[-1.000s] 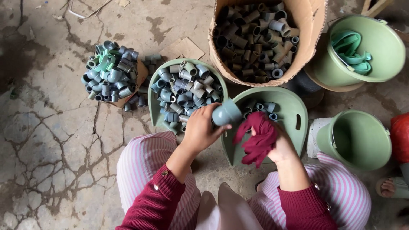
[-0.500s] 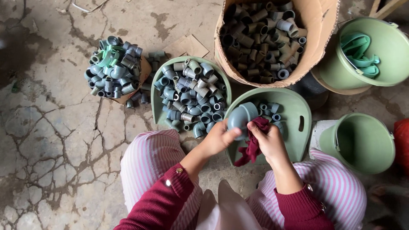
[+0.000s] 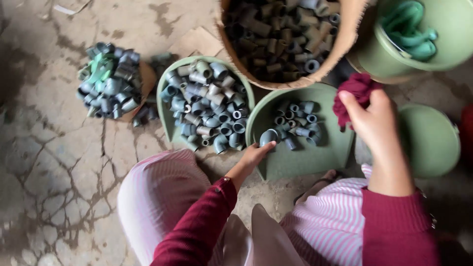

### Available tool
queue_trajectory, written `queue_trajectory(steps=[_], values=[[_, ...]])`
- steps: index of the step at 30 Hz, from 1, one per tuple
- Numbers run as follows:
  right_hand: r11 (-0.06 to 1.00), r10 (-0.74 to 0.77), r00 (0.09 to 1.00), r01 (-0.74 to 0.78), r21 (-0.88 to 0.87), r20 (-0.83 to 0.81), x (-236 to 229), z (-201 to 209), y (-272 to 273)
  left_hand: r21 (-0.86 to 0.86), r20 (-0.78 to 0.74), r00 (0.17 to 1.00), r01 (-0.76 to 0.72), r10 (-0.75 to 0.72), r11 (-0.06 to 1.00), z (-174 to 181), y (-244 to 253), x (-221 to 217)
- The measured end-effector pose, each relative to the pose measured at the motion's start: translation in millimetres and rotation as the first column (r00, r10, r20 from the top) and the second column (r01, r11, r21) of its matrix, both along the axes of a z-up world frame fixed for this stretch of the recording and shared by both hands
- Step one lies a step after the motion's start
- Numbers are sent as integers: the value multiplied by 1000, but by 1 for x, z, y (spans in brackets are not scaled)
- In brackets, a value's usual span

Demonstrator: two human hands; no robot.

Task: The person sits on the floor and wipes small grey plastic pipe fittings with a maroon cloth. They pick up fittings from a cardboard box, wipe them, and place them into a green basin. The process is repeated continuously throughout the clip.

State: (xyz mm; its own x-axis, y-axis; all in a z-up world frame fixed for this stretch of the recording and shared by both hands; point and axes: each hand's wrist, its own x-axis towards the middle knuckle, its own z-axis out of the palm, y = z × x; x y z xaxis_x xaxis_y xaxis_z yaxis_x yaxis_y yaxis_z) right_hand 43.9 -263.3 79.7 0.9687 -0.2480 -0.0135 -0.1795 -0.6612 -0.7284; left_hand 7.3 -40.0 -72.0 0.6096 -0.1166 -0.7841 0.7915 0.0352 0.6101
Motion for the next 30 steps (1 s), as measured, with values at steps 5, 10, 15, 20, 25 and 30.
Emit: queue_trajectory(steps=[5, 10, 15, 20, 25, 30], values=[[997, 30, 998, -26, -79, 53, 7, 3, 2, 163, 10, 985, 171, -175, 972, -67, -35, 24], [985, 83, 996, -75, -158, 40, 14, -3, -5, 282, 51, 944, 300, -327, 911, -82, -72, 59], [998, 3, 1000, -5, -65, -30, 22, 11, -7, 320, 115, 904, 358, -411, 877, -91, -104, 84], [999, -40, 999, 40, -10, 25, 28, -9, -24, 222, 232, 908, 300, -349, 928, -124, -122, 91], [1000, -12, 1000, 12, -11, 12, 35, -23, -29, 321, 343, 919, 82, -197, 944, -76, -92, 72], [1000, 7, 1000, -8, -28, -20, 38, -15, -15, -72, 938, 297, -332, 177, 941, 18, -50, 58]])
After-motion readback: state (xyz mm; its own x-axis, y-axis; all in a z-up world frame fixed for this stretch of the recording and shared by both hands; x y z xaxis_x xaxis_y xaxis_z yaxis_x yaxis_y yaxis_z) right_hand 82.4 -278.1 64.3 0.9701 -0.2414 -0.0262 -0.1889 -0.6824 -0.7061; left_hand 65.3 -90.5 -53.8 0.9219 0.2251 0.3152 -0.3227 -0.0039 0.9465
